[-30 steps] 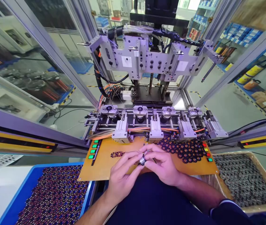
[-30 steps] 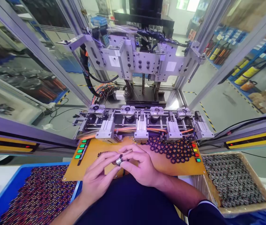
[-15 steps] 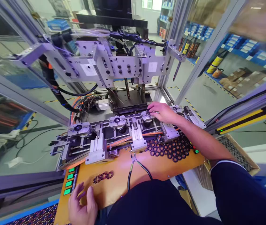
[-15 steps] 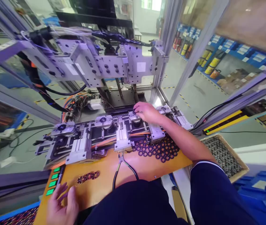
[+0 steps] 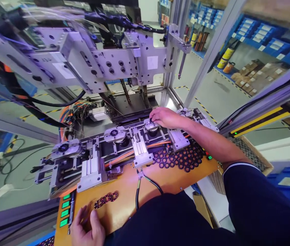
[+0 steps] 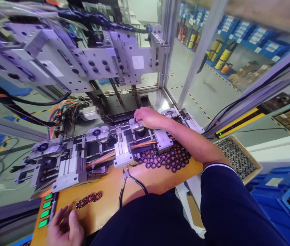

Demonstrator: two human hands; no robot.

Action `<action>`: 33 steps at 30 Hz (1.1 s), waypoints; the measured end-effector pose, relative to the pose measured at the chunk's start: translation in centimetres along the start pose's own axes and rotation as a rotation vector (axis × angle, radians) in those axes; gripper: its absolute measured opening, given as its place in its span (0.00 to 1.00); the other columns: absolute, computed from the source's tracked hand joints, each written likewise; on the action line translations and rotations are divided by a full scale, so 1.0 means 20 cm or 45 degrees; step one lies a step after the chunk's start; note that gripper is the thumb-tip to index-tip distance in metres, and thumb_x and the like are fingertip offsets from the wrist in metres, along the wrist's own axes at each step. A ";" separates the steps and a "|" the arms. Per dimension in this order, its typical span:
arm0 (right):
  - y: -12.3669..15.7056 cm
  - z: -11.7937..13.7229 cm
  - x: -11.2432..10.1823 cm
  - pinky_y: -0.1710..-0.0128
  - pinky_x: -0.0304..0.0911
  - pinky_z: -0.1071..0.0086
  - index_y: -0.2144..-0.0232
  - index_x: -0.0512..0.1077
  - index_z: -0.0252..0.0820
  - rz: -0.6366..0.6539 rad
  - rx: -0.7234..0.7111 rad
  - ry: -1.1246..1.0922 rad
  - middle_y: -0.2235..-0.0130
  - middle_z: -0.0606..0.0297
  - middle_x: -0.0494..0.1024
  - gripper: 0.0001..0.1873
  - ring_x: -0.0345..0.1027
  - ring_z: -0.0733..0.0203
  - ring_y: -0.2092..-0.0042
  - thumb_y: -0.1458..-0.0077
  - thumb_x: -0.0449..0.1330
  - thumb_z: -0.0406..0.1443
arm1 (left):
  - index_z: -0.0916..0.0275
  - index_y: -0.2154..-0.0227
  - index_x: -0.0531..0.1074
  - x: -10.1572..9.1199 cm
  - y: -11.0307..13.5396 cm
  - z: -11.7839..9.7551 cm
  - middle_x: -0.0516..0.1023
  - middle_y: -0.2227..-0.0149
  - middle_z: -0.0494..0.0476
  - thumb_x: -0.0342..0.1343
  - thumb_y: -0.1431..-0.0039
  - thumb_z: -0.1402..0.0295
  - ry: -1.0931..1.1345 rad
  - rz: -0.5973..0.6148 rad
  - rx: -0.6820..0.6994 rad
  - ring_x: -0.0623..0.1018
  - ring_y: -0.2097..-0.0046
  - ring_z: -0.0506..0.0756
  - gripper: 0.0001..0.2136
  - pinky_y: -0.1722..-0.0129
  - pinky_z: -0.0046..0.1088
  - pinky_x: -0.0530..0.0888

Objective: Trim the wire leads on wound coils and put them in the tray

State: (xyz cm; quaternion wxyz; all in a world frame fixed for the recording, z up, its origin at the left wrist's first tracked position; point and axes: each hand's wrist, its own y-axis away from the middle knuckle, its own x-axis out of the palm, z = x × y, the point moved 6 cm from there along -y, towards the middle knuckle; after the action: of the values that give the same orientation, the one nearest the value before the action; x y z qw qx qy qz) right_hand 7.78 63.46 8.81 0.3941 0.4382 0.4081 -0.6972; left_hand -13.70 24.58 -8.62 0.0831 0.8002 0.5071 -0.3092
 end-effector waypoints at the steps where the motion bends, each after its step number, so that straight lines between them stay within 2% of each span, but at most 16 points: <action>1: -0.01 0.00 0.01 0.50 0.67 0.58 0.66 0.79 0.36 0.020 0.008 0.017 0.57 0.58 0.79 0.09 0.72 0.55 0.55 0.43 0.58 0.26 | 0.66 0.45 0.68 0.00 0.00 0.00 0.75 0.52 0.65 0.56 0.43 0.53 -0.010 0.006 0.003 0.78 0.54 0.62 0.27 0.47 0.47 0.73; 4: -0.01 0.02 0.00 0.50 0.67 0.59 0.66 0.79 0.35 0.068 0.032 0.067 0.56 0.57 0.79 0.10 0.71 0.54 0.54 0.44 0.57 0.25 | 0.66 0.45 0.68 0.00 0.00 -0.01 0.75 0.53 0.65 0.56 0.42 0.53 -0.038 0.026 0.008 0.78 0.55 0.62 0.27 0.48 0.49 0.74; 6: 0.01 0.04 -0.01 0.48 0.65 0.58 0.61 0.79 0.34 0.067 0.052 0.103 0.52 0.56 0.78 0.14 0.70 0.53 0.50 0.44 0.55 0.23 | 0.67 0.46 0.69 0.00 0.00 0.00 0.75 0.54 0.65 0.56 0.42 0.52 -0.052 0.035 0.007 0.78 0.56 0.62 0.27 0.49 0.49 0.74; 8: 0.04 0.05 -0.02 0.44 0.62 0.56 0.56 0.78 0.33 0.060 0.065 0.143 0.47 0.56 0.76 0.19 0.65 0.51 0.43 0.45 0.53 0.21 | 0.67 0.46 0.69 0.00 -0.01 0.00 0.75 0.54 0.65 0.56 0.42 0.52 -0.060 0.034 0.004 0.78 0.56 0.62 0.27 0.49 0.49 0.74; 11: 0.10 0.07 0.01 0.43 0.61 0.52 0.55 0.77 0.31 0.095 0.065 0.191 0.45 0.54 0.75 0.22 0.60 0.46 0.38 0.49 0.53 0.18 | 0.66 0.46 0.69 0.01 -0.01 0.00 0.75 0.53 0.65 0.56 0.42 0.52 -0.070 0.019 0.006 0.78 0.56 0.62 0.27 0.48 0.49 0.74; 15: 0.15 0.08 0.05 0.44 0.62 0.51 0.53 0.76 0.31 0.114 0.072 0.231 0.44 0.54 0.74 0.24 0.59 0.46 0.37 0.50 0.54 0.17 | 0.65 0.48 0.70 0.00 -0.01 -0.01 0.75 0.53 0.64 0.56 0.43 0.53 -0.077 -0.004 0.039 0.78 0.55 0.62 0.26 0.46 0.50 0.72; 19: 0.16 0.09 0.05 0.43 0.61 0.49 0.51 0.74 0.30 0.056 0.084 0.271 0.43 0.51 0.72 0.24 0.57 0.45 0.36 0.49 0.54 0.17 | 0.64 0.49 0.71 -0.01 -0.01 -0.02 0.75 0.54 0.64 0.57 0.45 0.54 -0.079 -0.028 0.077 0.78 0.55 0.63 0.25 0.46 0.49 0.71; 26: 0.16 0.14 0.05 0.44 0.63 0.49 0.54 0.76 0.32 -0.023 0.082 0.294 0.45 0.52 0.75 0.21 0.61 0.44 0.38 0.50 0.57 0.19 | 0.67 0.48 0.71 -0.01 -0.02 -0.06 0.76 0.54 0.66 0.57 0.45 0.54 -0.084 -0.035 0.113 0.78 0.57 0.63 0.26 0.50 0.47 0.74; 29: 0.28 0.23 0.00 0.42 0.61 0.48 0.49 0.72 0.29 -0.126 0.120 0.301 0.42 0.49 0.71 0.22 0.59 0.45 0.37 0.45 0.51 0.20 | 0.68 0.46 0.70 -0.03 0.00 -0.06 0.76 0.52 0.69 0.57 0.44 0.54 -0.081 -0.022 0.107 0.79 0.59 0.62 0.28 0.52 0.47 0.75; 31: 0.42 0.34 -0.03 0.40 0.59 0.49 0.45 0.69 0.30 -0.275 0.143 0.277 0.40 0.49 0.69 0.23 0.58 0.49 0.36 0.40 0.48 0.22 | 0.67 0.45 0.69 -0.06 0.04 -0.06 0.76 0.51 0.68 0.57 0.44 0.54 -0.077 -0.007 0.095 0.79 0.60 0.61 0.28 0.53 0.46 0.75; 33: 0.59 0.46 0.00 0.41 0.60 0.53 0.47 0.71 0.35 -0.467 0.146 0.179 0.44 0.52 0.73 0.20 0.61 0.52 0.39 0.38 0.50 0.25 | 0.67 0.45 0.69 -0.10 0.09 -0.07 0.77 0.53 0.66 0.56 0.43 0.54 -0.031 0.024 0.105 0.79 0.59 0.60 0.27 0.51 0.45 0.75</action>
State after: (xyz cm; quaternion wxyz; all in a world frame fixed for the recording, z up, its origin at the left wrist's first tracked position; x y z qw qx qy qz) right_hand 15.94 50.89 8.80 0.2054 0.4260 0.4671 -0.7471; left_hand -12.22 22.85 -6.75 0.0590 0.8039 0.4854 -0.3387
